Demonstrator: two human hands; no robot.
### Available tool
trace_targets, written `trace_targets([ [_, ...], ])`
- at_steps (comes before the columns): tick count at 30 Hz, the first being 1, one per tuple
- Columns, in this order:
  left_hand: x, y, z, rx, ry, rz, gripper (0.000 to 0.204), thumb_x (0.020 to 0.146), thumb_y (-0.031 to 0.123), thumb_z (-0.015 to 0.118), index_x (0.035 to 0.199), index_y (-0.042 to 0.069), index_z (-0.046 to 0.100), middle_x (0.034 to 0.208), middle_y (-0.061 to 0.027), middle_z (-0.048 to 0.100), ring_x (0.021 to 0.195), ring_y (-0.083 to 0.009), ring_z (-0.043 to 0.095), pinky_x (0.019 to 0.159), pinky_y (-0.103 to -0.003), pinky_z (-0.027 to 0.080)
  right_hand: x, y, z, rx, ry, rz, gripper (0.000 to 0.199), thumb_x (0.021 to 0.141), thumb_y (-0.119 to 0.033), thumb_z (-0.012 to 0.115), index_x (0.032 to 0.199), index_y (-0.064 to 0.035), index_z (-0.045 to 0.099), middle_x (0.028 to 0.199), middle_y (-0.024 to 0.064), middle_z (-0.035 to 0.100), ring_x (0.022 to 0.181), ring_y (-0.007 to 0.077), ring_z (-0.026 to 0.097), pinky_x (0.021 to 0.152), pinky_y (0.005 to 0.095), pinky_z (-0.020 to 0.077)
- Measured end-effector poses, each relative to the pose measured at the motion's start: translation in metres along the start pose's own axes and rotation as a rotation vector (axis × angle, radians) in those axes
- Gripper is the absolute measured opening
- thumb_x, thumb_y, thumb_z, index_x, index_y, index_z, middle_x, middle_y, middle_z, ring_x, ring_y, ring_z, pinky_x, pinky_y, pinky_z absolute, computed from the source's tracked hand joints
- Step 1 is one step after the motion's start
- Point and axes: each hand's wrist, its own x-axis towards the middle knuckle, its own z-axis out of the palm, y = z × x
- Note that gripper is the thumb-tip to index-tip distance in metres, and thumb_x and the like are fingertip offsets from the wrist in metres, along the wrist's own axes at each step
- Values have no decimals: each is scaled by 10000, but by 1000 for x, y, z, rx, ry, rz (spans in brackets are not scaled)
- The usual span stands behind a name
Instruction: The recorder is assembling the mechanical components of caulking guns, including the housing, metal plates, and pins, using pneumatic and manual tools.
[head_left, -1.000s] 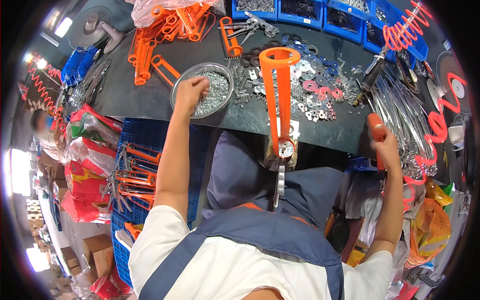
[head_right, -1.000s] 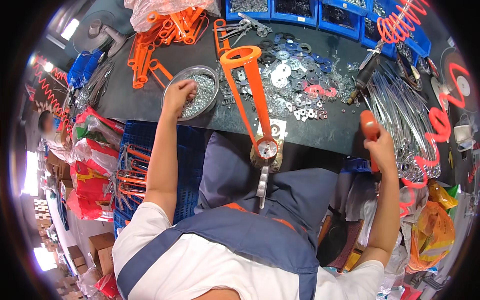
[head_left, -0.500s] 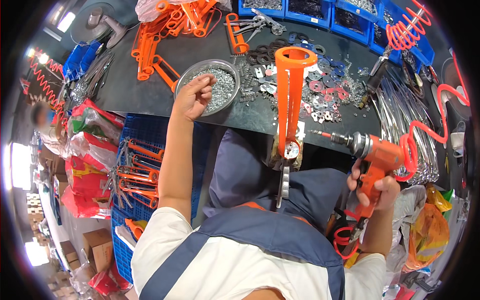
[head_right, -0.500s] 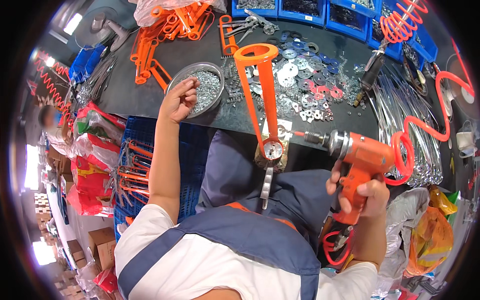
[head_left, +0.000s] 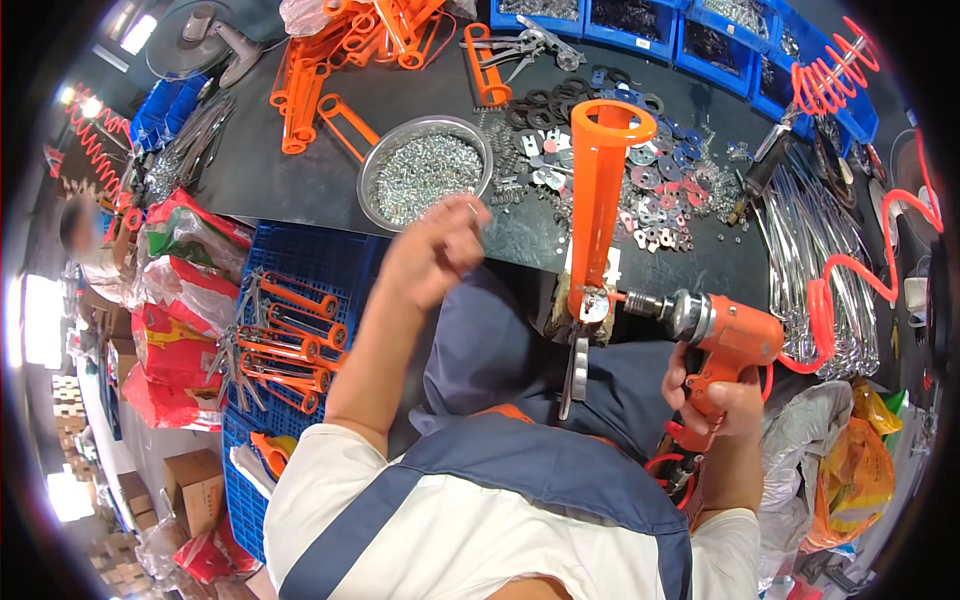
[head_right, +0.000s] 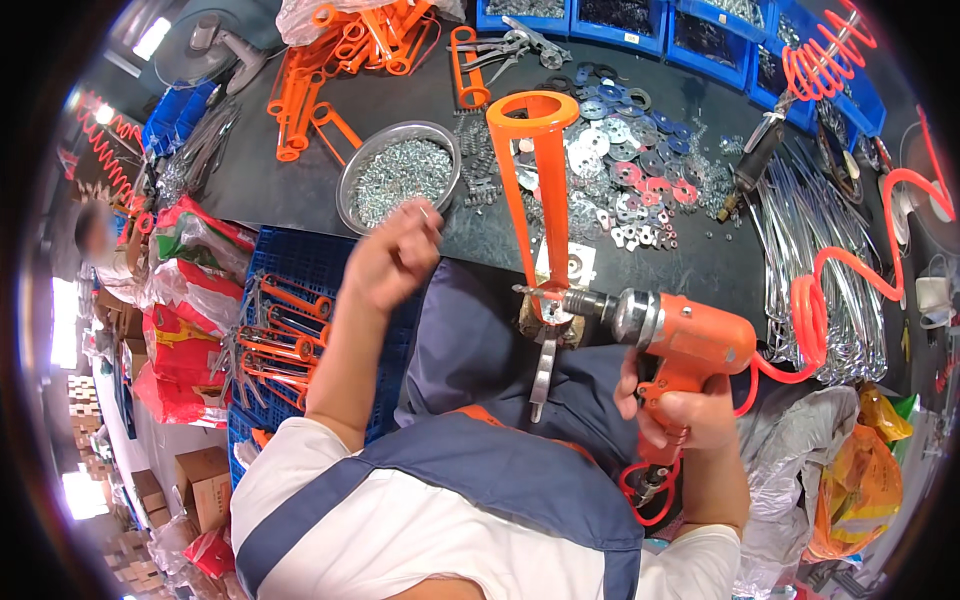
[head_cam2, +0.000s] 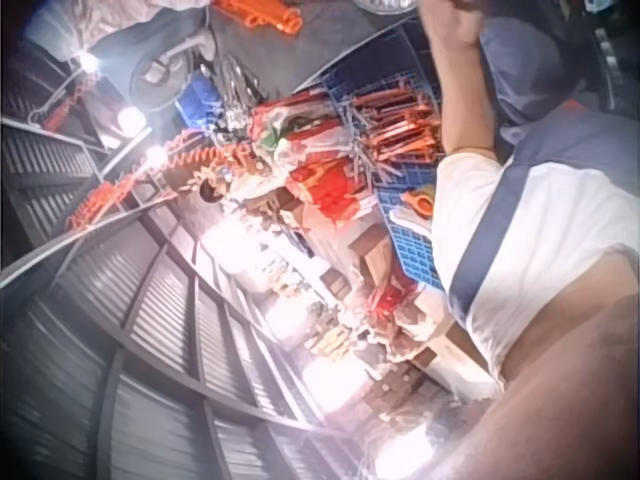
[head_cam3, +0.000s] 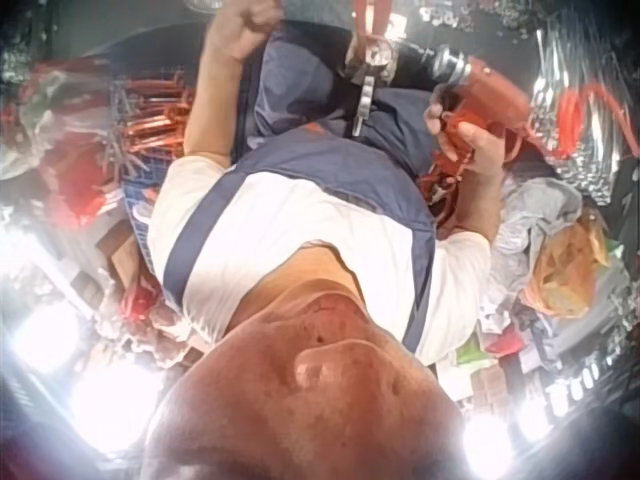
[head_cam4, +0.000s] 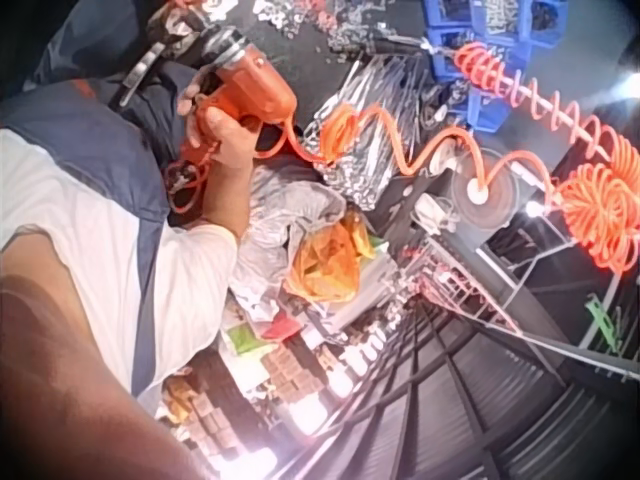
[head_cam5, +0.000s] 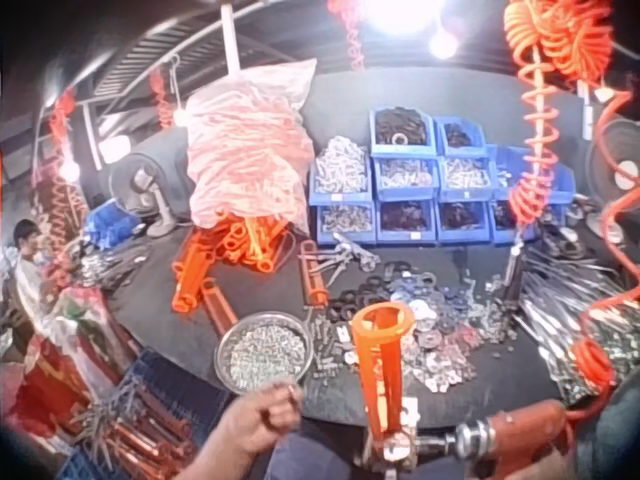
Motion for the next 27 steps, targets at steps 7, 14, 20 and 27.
trace_targets([
  [7, -40, -88, 23, -239, -97, -278, 116, 896, 127, 587, 973, 43, 610, 857, -81, 583, 631, -63, 385, 500, -159, 324, -2, 11, 6, -157, 8, 48, 507, 783, -28, 608, 1244, 66, 421, 843, 205, 560, 568, 161, 571, 353, 203, 405],
  [14, -39, -94, 34, -244, -76, -289, 85, 881, 82, 601, 937, 35, 643, 847, -97, 592, 659, -92, 432, 517, -181, 348, -11, 14, -4, -175, 28, 89, 517, 757, -3, 600, 1230, 79, 407, 892, 195, 546, 673, 259, 586, 337, 213, 409],
  [20, -40, -104, 38, -74, 14, -165, 61, 877, 67, 604, 899, 15, 628, 810, -95, 594, 589, -91, 431, 500, -201, 344, -20, 9, -6, -379, -12, 99, 501, 764, 12, 584, 1234, 59, 418, 847, 198, 573, 494, 137, 524, 396, 200, 390],
  [27, -43, -104, 39, 167, -64, -137, 126, 868, 119, 638, 927, 12, 608, 766, -75, 575, 548, -71, 394, 490, -201, 307, -28, 3, 4, -504, 24, 128, 346, 822, 37, 595, 1155, 2, 509, 816, 112, 610, 518, 65, 512, 444, 206, 417],
])
